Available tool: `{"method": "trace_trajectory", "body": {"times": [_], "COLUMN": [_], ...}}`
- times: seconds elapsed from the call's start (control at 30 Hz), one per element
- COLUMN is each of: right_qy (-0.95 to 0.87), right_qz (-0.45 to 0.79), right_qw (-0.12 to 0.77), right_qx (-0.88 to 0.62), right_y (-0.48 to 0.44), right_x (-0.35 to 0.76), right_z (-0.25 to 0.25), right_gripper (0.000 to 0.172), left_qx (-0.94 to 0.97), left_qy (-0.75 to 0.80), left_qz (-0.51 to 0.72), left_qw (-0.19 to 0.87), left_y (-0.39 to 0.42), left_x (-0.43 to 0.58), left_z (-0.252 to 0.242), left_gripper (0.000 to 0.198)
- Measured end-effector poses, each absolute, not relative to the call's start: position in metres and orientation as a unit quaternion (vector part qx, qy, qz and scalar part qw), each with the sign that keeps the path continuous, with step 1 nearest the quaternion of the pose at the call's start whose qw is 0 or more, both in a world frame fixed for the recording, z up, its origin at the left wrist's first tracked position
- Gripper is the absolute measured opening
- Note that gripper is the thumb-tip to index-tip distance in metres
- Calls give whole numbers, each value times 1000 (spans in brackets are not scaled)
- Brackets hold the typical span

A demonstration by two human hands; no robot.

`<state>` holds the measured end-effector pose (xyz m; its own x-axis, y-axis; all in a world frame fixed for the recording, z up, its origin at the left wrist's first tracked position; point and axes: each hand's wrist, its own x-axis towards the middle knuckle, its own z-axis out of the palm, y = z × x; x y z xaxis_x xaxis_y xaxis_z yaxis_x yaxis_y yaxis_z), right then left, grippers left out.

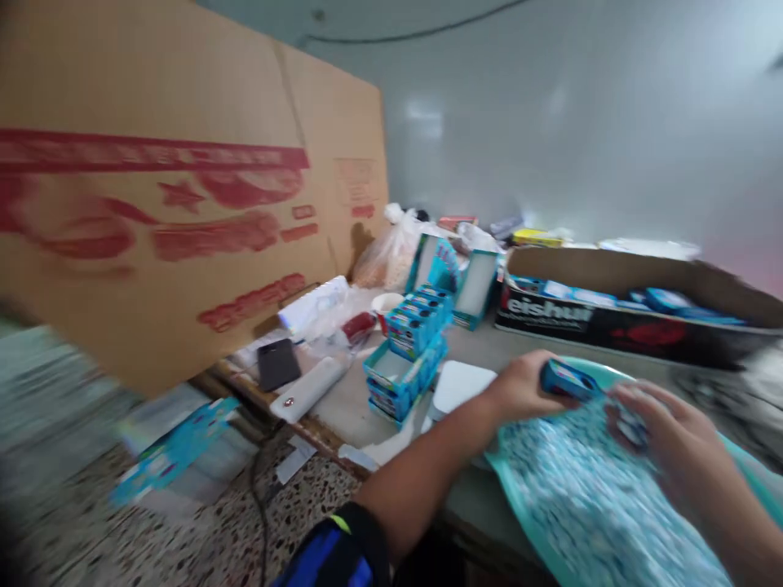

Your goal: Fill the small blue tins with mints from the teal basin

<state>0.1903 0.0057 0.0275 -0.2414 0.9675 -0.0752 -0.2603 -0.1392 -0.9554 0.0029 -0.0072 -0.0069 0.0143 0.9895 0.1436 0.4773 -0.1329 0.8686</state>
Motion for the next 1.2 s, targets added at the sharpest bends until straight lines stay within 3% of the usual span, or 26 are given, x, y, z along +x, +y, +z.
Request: {"method": "trace_trajectory", "body": {"times": [0.07, 0.13, 0.3, 0.63, 1.2], "right_qy": [-441, -395, -297, -318, -310], "right_qz": [630, 694, 724, 676, 740], "right_qw": [490, 491, 558, 610, 543], "right_qx": [-410, -349, -276, -264, -249], "right_y": [15, 29, 67, 66, 65], "right_x": [192, 188, 166, 145, 155], "right_z": [35, 49, 73, 50, 54], "right_gripper": [30, 28, 19, 24, 26], "left_qx": [654, 657, 651, 669, 652], "left_qy": [562, 556, 529, 544, 555], "left_qz": [411, 422, 450, 415, 401], "left_qw": [297, 284, 305, 291, 325], "left_y": [-11, -8, 3, 2, 0], "left_x": [3, 1, -1, 4, 5], "left_z": [2, 8, 13, 21, 25], "left_gripper": [57, 51, 52, 47, 51]}}
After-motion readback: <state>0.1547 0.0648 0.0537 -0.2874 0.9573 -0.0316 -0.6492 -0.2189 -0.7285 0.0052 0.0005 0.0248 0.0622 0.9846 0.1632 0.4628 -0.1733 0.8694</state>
